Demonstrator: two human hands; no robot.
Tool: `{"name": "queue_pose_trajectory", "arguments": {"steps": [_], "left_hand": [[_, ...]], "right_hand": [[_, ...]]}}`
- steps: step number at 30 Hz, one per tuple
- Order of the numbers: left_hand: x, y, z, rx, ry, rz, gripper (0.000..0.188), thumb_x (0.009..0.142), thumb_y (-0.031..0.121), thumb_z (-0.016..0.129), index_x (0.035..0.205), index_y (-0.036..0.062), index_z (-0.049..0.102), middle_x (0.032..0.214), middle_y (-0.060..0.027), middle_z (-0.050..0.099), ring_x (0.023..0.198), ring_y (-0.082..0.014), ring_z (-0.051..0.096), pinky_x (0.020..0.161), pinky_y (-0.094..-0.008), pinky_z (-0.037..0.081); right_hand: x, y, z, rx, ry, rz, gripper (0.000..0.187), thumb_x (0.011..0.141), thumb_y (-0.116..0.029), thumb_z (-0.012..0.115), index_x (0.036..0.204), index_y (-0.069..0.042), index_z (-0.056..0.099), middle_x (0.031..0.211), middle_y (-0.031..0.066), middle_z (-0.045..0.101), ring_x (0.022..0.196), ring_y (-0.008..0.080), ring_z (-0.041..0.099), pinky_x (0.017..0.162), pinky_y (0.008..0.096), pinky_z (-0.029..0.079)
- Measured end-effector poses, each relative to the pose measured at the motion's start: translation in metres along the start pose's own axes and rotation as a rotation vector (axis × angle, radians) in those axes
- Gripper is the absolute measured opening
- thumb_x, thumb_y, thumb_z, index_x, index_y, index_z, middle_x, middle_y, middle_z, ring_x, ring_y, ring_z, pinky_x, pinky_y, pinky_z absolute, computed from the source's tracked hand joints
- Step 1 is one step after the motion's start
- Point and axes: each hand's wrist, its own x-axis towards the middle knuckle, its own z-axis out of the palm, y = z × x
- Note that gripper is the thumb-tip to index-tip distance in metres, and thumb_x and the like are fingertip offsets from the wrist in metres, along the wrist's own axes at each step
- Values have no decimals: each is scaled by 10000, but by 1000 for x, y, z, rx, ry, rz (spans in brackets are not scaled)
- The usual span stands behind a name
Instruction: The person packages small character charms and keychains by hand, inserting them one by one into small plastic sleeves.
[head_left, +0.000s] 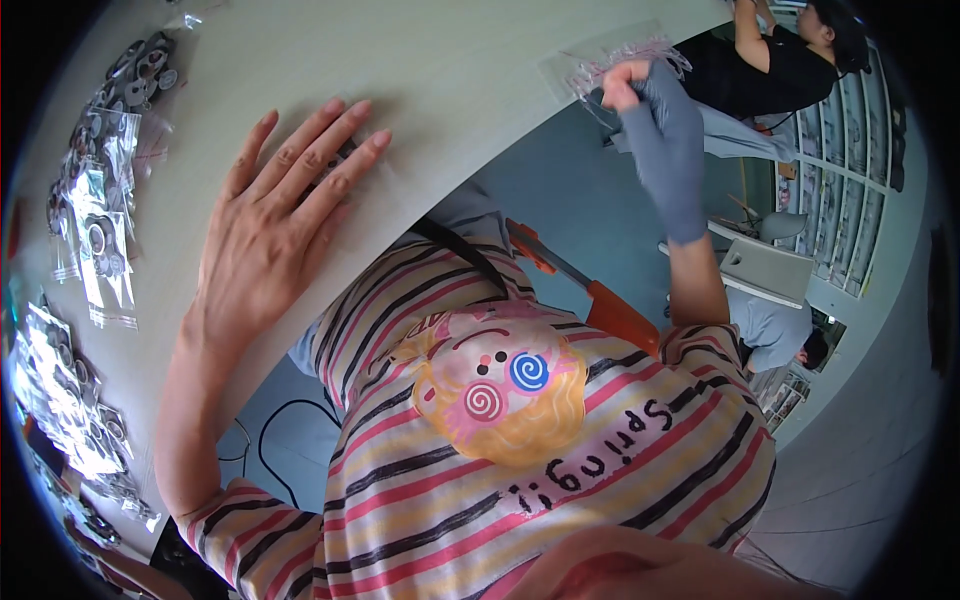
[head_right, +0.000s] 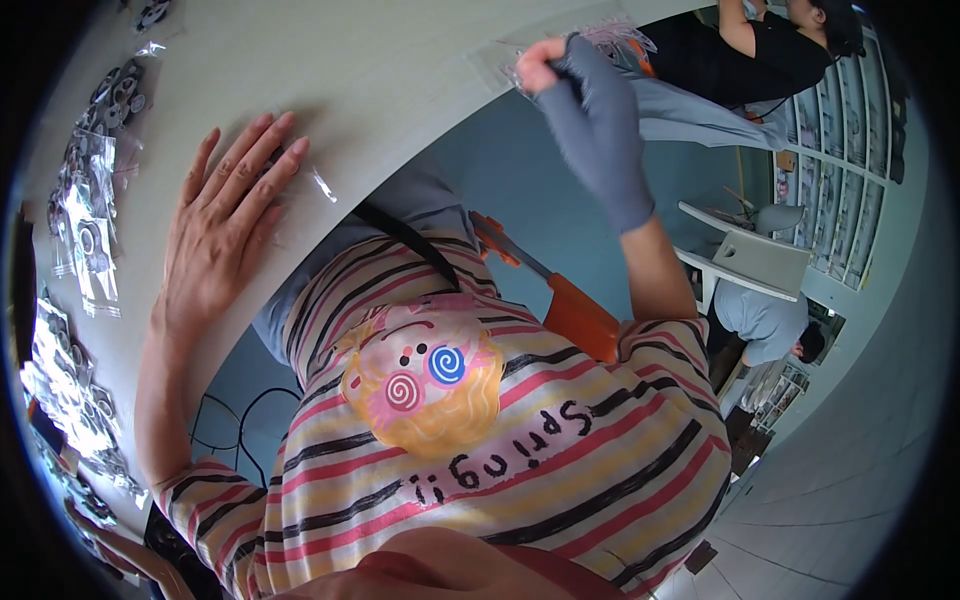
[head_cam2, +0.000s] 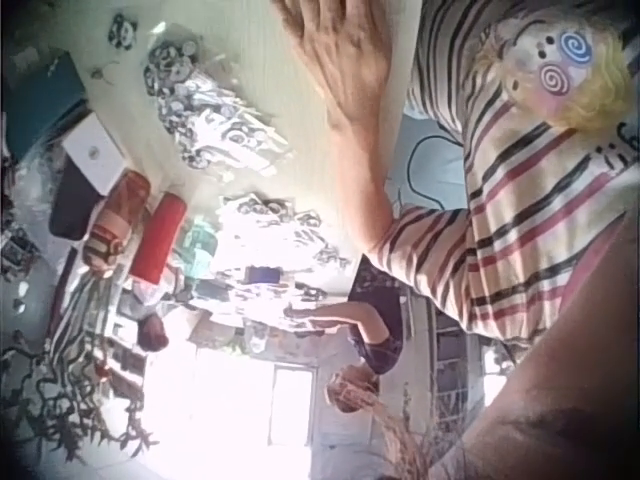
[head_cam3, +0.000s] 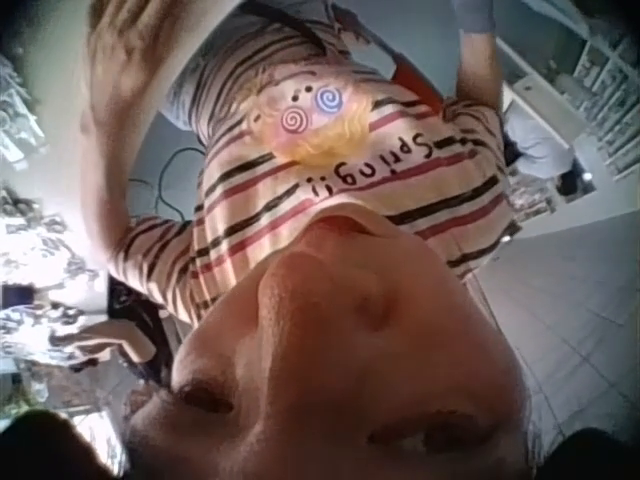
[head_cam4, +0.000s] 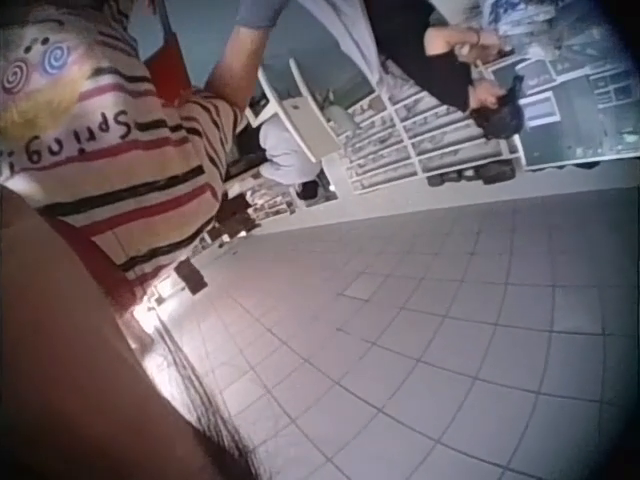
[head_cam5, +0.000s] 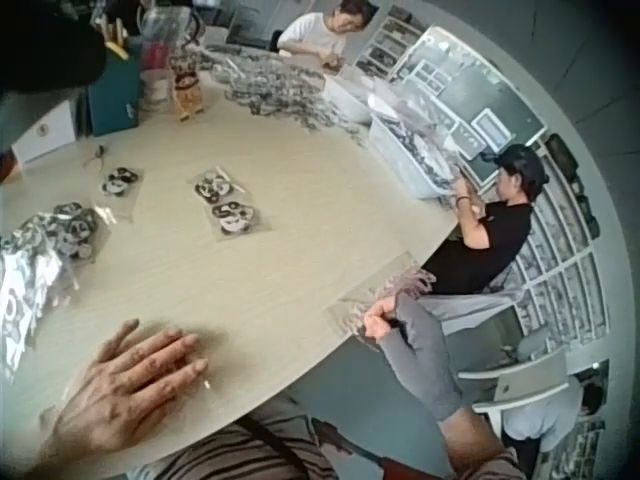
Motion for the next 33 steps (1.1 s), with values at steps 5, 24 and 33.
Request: {"name": "queue_pose_trajectory", "arguments": {"steps": [5, 24, 33], "left_hand": [[-15, 17, -5, -48, 139, -52, 638, 833, 169, 722, 1432, 90, 518, 1413, -73, 561, 1359, -254, 504, 1212, -514, 282], [-39, 81, 44, 52, 613, -294, 218, 771, 90, 780, 984, 56, 750, 1037, -54, 721, 1021, -239, 711, 959, -440, 504], [-6, 46, -2, -146, 951, -324, 276, 708, -15, 794, 976, 44, 768, 957, -81, 739, 973, -291, 670, 831, -370, 507]], "right_hand": [[22, 54, 3, -355, 11, -86, 133, 947, -117, 688, 1009, -2, 659, 810, -16, 676, 715, 56, 590, 716, 220, 490], [15, -3, 94, -300, -313, -976, 373, 716, -130, 755, 1084, -186, 743, 1080, -58, 686, 981, 148, 645, 884, 328, 473], [60, -62, 84, -130, -206, -852, 264, 737, 2, 773, 974, -112, 746, 1002, 43, 727, 875, 222, 662, 799, 341, 512]]}}
